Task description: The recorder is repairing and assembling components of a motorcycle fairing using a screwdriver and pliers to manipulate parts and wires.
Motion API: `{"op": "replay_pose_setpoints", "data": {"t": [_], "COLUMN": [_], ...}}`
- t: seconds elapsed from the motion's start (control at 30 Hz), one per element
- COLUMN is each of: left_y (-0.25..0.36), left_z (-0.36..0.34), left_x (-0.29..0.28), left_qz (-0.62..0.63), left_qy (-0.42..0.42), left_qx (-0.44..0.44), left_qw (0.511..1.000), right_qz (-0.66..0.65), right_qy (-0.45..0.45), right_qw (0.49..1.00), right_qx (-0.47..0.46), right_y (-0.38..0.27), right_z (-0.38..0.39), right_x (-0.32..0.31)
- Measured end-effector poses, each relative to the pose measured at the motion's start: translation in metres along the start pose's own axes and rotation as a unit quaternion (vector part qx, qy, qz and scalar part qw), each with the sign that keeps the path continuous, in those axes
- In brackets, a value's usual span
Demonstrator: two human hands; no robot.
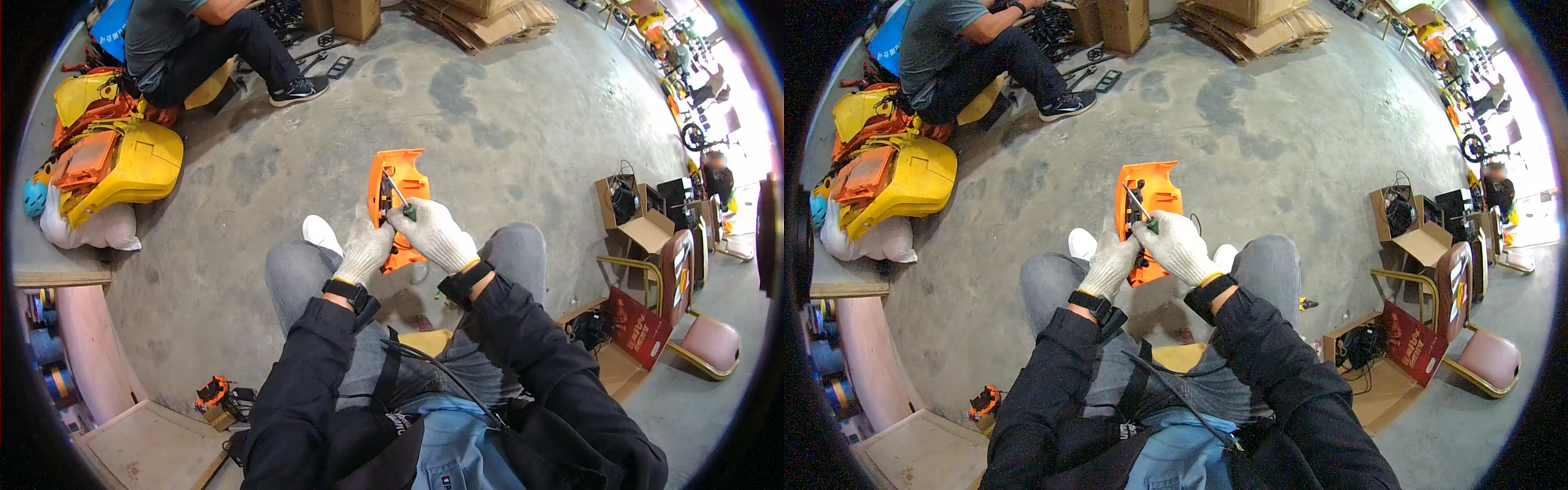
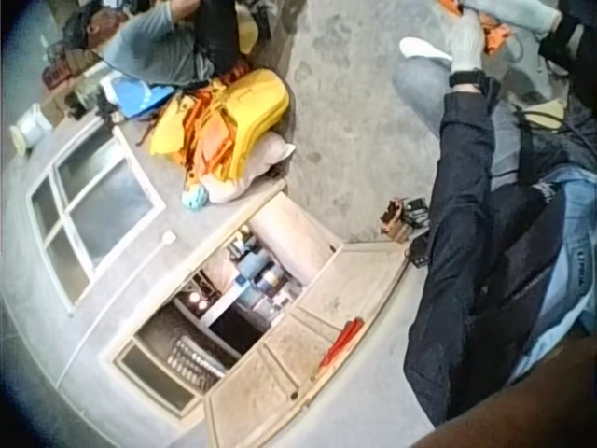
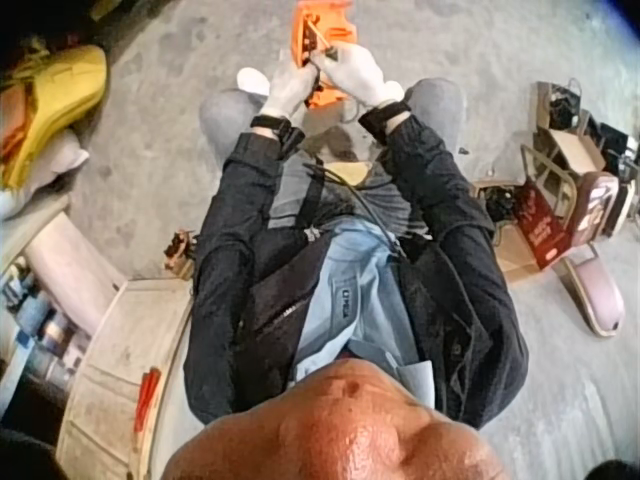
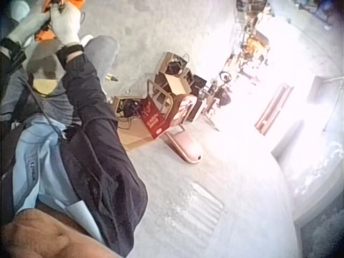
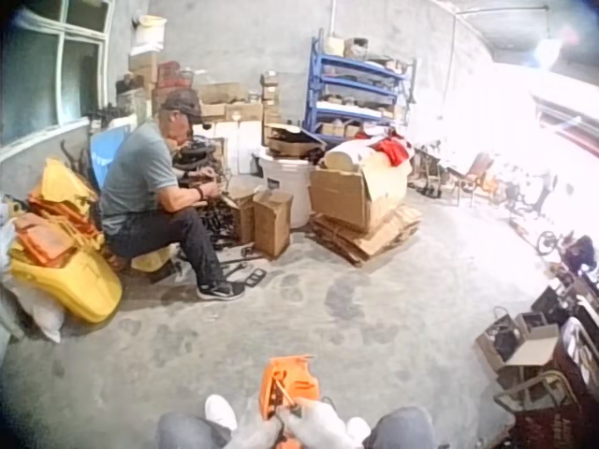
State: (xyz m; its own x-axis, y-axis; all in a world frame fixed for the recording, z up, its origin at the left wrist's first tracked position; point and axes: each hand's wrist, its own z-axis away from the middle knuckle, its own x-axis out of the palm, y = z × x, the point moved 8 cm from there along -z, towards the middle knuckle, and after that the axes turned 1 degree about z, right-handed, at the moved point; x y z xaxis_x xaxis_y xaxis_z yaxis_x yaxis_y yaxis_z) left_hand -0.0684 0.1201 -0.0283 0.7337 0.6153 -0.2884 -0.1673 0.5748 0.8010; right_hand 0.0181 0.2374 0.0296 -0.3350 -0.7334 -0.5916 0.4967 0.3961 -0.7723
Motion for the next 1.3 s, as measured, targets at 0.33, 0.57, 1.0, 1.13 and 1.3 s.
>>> {"op": "replay_pose_setpoints", "data": {"t": [0.33, 0.57, 1.0, 1.13, 1.3], "left_y": [-0.001, 0.005, -0.007, -0.004, 0.003], "left_z": [-0.003, 0.005, -0.008, -0.007, -0.002], "left_x": [0.003, 0.001, 0.003, 0.002, 0.000], "left_qz": [0.017, 0.016, 0.033, 0.024, 0.009], "left_qy": [-0.004, -0.012, -0.014, -0.010, -0.002], "left_qx": [0.033, 0.016, 0.042, 0.059, 0.061], "left_qw": [0.999, 1.000, 0.998, 0.998, 0.998], "right_qz": [-0.018, -0.029, -0.054, -0.047, -0.026], "right_qy": [-0.005, 0.020, -0.036, -0.023, 0.014], "right_qw": [1.000, 0.999, 0.996, 0.997, 0.999], "right_qx": [0.011, -0.030, 0.067, 0.051, -0.027], "right_y": [0.004, 0.000, 0.011, 0.010, 0.004], "right_z": [-0.001, -0.002, 0.001, -0.001, -0.003], "right_x": [0.001, -0.004, 0.001, 0.002, -0.002]}}
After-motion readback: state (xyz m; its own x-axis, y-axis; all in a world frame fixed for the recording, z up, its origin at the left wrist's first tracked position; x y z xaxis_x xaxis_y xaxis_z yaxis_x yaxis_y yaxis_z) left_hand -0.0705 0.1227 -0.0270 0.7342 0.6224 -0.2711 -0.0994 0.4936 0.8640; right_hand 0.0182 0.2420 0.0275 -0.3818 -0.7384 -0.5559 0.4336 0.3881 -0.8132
